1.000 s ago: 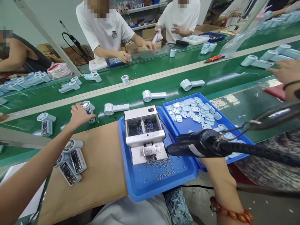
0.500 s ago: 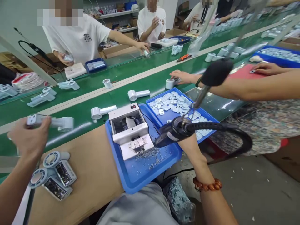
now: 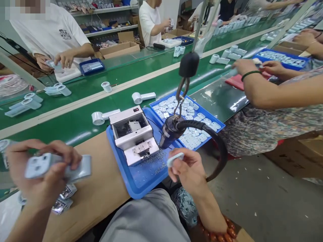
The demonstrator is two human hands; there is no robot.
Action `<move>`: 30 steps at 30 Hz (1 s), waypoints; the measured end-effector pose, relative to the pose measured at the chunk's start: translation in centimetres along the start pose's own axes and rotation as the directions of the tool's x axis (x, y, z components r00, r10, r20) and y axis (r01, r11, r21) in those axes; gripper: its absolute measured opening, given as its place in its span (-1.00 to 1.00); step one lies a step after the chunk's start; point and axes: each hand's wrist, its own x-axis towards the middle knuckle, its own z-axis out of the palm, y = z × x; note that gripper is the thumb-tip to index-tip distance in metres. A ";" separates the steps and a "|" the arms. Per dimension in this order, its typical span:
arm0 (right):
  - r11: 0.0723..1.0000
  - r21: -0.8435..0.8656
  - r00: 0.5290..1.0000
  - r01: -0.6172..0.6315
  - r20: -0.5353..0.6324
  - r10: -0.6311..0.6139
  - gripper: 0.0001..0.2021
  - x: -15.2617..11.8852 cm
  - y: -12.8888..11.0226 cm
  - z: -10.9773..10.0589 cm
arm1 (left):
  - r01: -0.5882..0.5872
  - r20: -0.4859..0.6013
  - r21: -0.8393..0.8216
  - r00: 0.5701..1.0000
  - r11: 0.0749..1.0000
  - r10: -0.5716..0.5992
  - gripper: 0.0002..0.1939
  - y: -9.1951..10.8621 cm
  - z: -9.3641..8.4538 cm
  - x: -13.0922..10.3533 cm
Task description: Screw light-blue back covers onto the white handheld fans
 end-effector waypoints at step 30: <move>0.942 -0.295 0.911 -0.159 0.324 0.255 -0.91 -1.6 1.4 11.1 | 0.450 0.412 0.026 0.809 0.892 -0.420 -0.16 -1.3 5.3 -11.1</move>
